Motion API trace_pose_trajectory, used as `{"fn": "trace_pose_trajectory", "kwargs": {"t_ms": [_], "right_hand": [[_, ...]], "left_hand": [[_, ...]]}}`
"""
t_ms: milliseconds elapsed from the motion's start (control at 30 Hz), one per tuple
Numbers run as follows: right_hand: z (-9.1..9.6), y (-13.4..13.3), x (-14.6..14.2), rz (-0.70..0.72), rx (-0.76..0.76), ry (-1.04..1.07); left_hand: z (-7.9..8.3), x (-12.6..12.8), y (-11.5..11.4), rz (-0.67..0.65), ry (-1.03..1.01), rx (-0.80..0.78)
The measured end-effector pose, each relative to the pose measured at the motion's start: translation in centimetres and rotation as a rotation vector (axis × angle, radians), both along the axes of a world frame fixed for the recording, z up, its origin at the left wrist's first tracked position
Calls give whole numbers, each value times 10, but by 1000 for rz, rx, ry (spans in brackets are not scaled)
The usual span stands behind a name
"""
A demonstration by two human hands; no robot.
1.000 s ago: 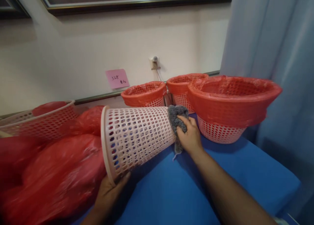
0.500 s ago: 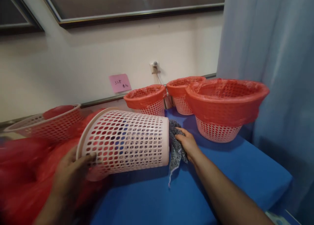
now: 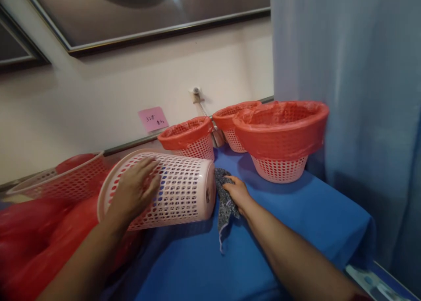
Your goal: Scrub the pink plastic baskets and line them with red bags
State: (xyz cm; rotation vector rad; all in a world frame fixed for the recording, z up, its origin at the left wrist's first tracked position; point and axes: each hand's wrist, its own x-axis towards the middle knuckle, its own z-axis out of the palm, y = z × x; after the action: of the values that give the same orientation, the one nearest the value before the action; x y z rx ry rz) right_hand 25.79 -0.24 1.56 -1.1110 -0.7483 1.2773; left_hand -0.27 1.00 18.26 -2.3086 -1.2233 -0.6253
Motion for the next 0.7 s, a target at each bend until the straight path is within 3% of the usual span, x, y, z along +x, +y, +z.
{"fn": "trace_pose_trajectory", "kwargs": {"t_ms": [133, 233, 333, 500, 633, 700], "right_hand": [[2, 10, 11, -160, 106, -99], [6, 15, 9, -179, 216, -218], [1, 20, 0, -89, 204, -313], [-15, 21, -5, 101, 38, -357], [-12, 10, 1, 261, 2, -283], [-9, 5, 3, 312, -2, -249]], "left_hand": [[1, 18, 15, -10, 128, -114], [6, 22, 24, 15, 138, -142], [9, 22, 31, 22, 149, -153], [5, 21, 37, -20, 140, -124], [2, 20, 23, -46, 104, -73], [2, 14, 13, 21, 16, 28]]}}
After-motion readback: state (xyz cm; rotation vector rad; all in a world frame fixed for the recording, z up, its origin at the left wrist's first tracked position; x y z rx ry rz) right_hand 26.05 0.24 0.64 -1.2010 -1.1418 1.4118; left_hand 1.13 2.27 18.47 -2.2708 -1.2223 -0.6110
